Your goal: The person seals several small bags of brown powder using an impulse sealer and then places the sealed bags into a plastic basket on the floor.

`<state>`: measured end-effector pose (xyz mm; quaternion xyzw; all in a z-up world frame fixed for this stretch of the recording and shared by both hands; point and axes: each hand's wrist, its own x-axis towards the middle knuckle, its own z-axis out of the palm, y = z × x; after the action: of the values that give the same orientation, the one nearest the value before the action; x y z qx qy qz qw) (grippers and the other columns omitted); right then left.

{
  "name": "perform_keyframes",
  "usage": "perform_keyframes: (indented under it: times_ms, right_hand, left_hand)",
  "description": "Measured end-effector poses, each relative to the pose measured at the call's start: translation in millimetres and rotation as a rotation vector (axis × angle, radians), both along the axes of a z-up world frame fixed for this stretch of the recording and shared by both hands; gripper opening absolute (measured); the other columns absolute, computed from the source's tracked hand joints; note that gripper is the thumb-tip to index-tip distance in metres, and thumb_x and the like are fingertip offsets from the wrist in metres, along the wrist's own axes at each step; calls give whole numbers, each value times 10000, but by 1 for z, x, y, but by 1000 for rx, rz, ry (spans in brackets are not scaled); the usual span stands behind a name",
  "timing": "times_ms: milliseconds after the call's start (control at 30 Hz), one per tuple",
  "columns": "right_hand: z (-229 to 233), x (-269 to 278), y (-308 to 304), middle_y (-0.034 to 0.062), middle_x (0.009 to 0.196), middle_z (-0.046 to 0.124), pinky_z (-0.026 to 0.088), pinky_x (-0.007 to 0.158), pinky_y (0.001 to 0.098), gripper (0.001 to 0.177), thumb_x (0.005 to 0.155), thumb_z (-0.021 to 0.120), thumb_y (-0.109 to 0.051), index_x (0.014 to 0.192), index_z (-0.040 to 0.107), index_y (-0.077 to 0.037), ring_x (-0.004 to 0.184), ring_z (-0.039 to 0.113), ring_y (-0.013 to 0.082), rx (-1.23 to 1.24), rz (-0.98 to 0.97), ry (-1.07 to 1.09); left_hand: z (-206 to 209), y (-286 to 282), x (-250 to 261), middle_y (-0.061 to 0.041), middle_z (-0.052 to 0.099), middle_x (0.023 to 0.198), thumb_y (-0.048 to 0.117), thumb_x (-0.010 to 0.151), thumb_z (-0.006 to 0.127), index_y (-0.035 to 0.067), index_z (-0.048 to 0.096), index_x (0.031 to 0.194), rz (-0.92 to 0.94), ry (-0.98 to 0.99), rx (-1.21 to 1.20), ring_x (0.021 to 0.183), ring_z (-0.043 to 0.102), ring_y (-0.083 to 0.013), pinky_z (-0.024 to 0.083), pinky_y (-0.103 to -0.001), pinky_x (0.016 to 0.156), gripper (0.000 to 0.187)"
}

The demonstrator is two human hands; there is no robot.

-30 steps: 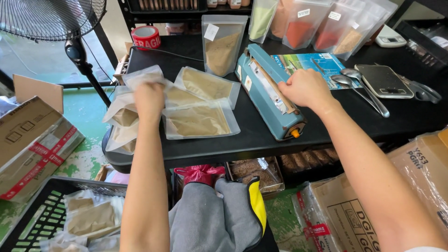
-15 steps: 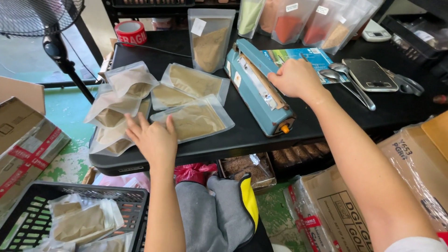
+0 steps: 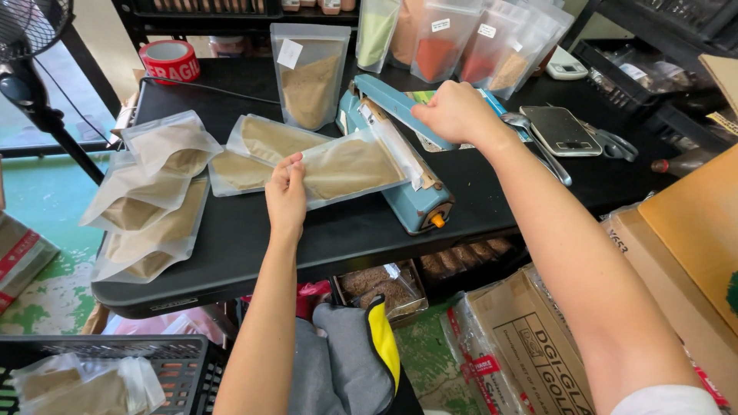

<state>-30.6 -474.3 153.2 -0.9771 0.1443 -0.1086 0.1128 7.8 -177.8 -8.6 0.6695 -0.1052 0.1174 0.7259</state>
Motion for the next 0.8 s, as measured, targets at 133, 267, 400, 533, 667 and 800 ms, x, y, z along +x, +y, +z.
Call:
perform_keyframes:
  times_ms: [133, 267, 400, 533, 667, 800]
  right_hand:
    - [-3, -12, 10, 276, 764, 695, 547, 794, 497, 422, 893, 622, -459, 614, 754, -171, 908, 681, 497, 12, 17, 1]
    - [-22, -16, 11, 279, 771, 688, 553, 812, 527, 369, 882, 635, -435, 682, 779, -160, 946, 668, 518, -20, -3, 16]
    - [-40, -16, 5, 260, 700, 674, 554, 816, 514, 396, 899, 623, -426, 626, 758, -174, 904, 674, 509, -37, 4, 15]
    - [-42, -29, 20, 254, 592, 606, 540, 708, 498, 402, 871, 618, -368, 534, 686, -161, 780, 652, 526, -20, 1, -30]
    - [-48, -37, 27, 241, 533, 574, 542, 688, 477, 430, 880, 605, -337, 492, 651, -157, 716, 647, 515, -53, 7, -44]
    - [-49, -39, 32, 225, 490, 540, 534, 668, 474, 451, 875, 600, -325, 466, 612, -136, 674, 636, 508, -58, 21, -60]
  left_hand:
    - [-7, -7, 7, -85, 675, 1327, 239, 1039, 569, -11, 756, 985, -43, 81, -46, 1247, 620, -262, 423, -430, 1094, 316]
    - [-6, -10, 3, -97, 662, 1346, 245, 1036, 567, -17, 759, 1022, -49, 96, -54, 1268, 606, -275, 419, -450, 1097, 325]
    - [-7, -11, 4, -124, 649, 1356, 243, 1036, 566, -34, 753, 1024, -50, 91, -59, 1282, 595, -300, 416, -465, 1104, 334]
    - [-10, -11, 4, -115, 651, 1346, 242, 1032, 563, -28, 752, 953, -47, 84, -52, 1264, 606, -288, 422, -445, 1094, 339]
    - [-13, -10, 2, -114, 651, 1346, 238, 1032, 562, -19, 751, 926, -42, 83, -52, 1247, 617, -289, 433, -444, 1081, 336]
    - [-11, -9, -1, -117, 655, 1339, 235, 1024, 570, -20, 746, 906, -35, 85, -64, 1238, 622, -282, 440, -435, 1074, 331]
